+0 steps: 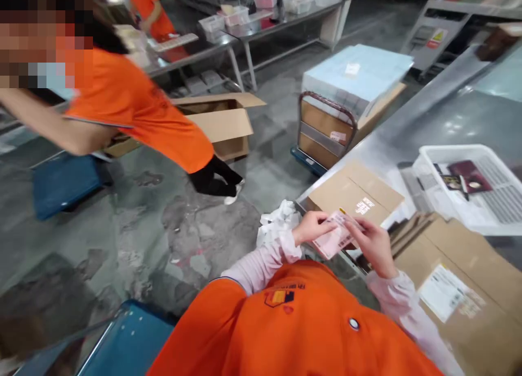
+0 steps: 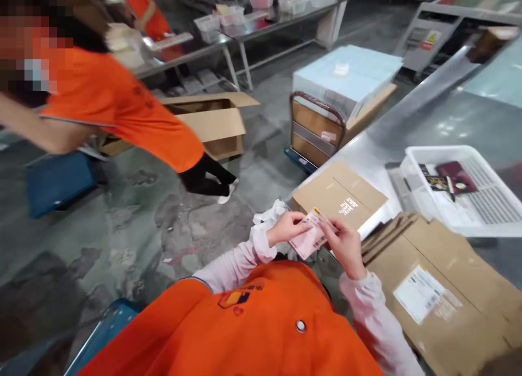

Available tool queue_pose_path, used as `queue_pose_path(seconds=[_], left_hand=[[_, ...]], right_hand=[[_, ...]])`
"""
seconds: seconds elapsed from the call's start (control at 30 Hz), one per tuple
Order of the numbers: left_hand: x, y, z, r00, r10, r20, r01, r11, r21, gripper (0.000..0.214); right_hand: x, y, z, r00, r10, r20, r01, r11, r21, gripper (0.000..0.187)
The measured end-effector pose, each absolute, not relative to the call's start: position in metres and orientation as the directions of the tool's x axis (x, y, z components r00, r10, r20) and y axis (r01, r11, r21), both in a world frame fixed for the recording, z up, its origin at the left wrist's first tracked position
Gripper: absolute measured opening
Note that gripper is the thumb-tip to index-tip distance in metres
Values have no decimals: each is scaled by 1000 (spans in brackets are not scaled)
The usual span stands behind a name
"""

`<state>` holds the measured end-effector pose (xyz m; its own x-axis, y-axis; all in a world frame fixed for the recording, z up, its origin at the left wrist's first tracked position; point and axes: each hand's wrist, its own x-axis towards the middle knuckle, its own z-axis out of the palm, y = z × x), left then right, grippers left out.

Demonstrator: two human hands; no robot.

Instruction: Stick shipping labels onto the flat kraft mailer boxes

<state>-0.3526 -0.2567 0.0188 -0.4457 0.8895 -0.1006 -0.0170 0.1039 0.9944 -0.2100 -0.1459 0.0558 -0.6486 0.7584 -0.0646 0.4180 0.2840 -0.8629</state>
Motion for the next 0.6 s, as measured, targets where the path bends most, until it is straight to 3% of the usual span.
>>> queue_pose_path(seconds=[0.13, 0.33, 0.43, 0.53, 0.6], left_hand=[[-343, -262, 13, -529, 842, -105, -12, 116, 993, 28], [-337, -248, -2, -643, 748, -164, -73, 153, 986, 43], [-345, -236, -11, -502, 813, -295, -250, 191, 949, 42], [-358, -229, -19, -274, 848, -454, -339, 356, 871, 50], [-365, -234, -21, -270, 803, -531, -334, 440, 834, 41]], right_hand=[[-204, -152, 54, -742, 669, -48, 373, 352, -858, 39], [-211, -150, 35, -643, 765, 45, 314, 317, -895, 31], [-228, -121, 16, -598, 795, 100, 281, 325, -903, 26], [-255, -72, -9, -484, 874, 35, 399, 256, -880, 26], [-272, -38, -26, -383, 923, -17, 506, 195, -840, 25]])
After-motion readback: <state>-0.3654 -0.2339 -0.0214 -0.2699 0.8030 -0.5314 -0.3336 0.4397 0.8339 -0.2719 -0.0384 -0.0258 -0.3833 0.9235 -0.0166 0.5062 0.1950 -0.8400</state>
